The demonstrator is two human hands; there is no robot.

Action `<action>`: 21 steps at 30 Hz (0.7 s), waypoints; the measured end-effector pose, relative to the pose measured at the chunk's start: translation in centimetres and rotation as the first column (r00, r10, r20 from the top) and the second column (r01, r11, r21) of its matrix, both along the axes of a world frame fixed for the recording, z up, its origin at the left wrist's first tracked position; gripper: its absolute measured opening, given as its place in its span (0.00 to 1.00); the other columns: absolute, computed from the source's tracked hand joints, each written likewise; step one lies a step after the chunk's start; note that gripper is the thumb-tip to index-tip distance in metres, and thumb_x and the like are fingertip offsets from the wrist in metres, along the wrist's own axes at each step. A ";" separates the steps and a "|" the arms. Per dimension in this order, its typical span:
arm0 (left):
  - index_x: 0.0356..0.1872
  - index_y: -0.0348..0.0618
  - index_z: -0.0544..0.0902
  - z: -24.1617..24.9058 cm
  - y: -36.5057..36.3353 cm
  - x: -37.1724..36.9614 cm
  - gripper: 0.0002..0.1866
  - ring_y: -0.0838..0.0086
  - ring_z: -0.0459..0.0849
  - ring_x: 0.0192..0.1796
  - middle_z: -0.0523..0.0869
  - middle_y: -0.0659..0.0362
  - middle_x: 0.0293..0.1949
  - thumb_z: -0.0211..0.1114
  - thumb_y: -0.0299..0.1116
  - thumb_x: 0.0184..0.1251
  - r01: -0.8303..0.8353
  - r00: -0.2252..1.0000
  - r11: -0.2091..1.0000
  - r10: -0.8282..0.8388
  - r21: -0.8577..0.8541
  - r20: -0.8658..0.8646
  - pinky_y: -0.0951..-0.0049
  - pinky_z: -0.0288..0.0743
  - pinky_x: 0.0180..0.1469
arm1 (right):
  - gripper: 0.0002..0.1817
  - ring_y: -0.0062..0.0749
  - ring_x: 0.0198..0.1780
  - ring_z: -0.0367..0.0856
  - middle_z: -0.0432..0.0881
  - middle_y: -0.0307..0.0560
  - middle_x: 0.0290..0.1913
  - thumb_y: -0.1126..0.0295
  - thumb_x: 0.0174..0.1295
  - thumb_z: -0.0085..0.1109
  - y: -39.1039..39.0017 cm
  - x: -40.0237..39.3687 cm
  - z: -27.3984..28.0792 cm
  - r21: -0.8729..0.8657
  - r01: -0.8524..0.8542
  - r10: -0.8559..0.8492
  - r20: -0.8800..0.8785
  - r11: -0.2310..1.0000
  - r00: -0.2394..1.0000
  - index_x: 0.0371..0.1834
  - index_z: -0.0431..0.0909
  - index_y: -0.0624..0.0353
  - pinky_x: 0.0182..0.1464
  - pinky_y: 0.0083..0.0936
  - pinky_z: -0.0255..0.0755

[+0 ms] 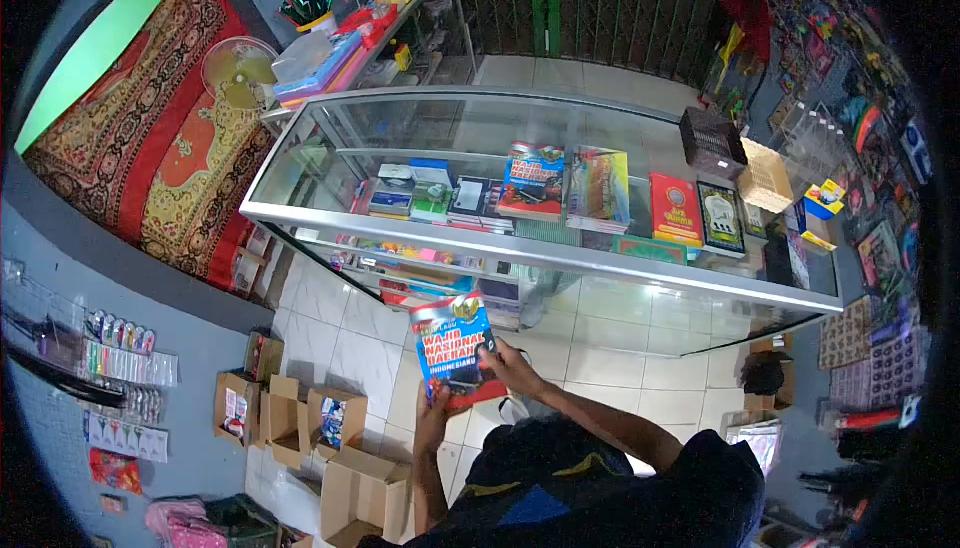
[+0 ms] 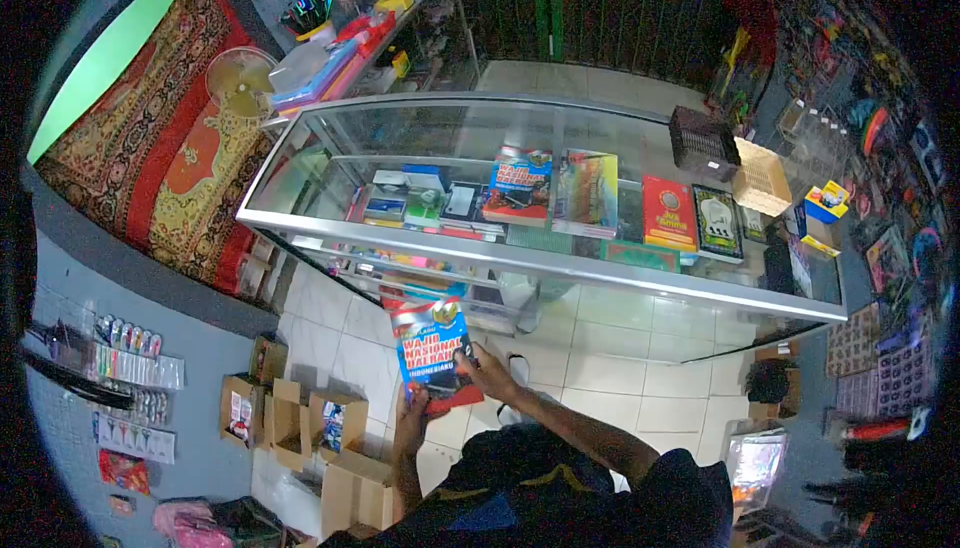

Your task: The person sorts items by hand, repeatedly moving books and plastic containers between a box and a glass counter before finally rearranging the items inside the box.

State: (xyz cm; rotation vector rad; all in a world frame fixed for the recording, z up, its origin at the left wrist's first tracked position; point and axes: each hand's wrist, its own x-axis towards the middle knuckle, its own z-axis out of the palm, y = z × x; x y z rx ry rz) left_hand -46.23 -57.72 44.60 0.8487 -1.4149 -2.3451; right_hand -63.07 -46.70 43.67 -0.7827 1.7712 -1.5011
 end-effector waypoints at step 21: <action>0.55 0.42 0.65 -0.6 -12.0 -29.4 0.21 0.76 0.72 0.47 0.73 0.59 0.46 0.57 0.32 0.61 0.215 0.936 0.854 -0.318 -0.474 -0.148 0.74 0.70 0.44 | 0.07 0.37 0.24 0.77 0.80 0.48 0.26 0.62 0.57 0.48 30.6 -8.4 -34.0 0.732 0.011 -0.664 0.611 0.681 0.432 0.32 0.71 0.52 0.24 0.35 0.72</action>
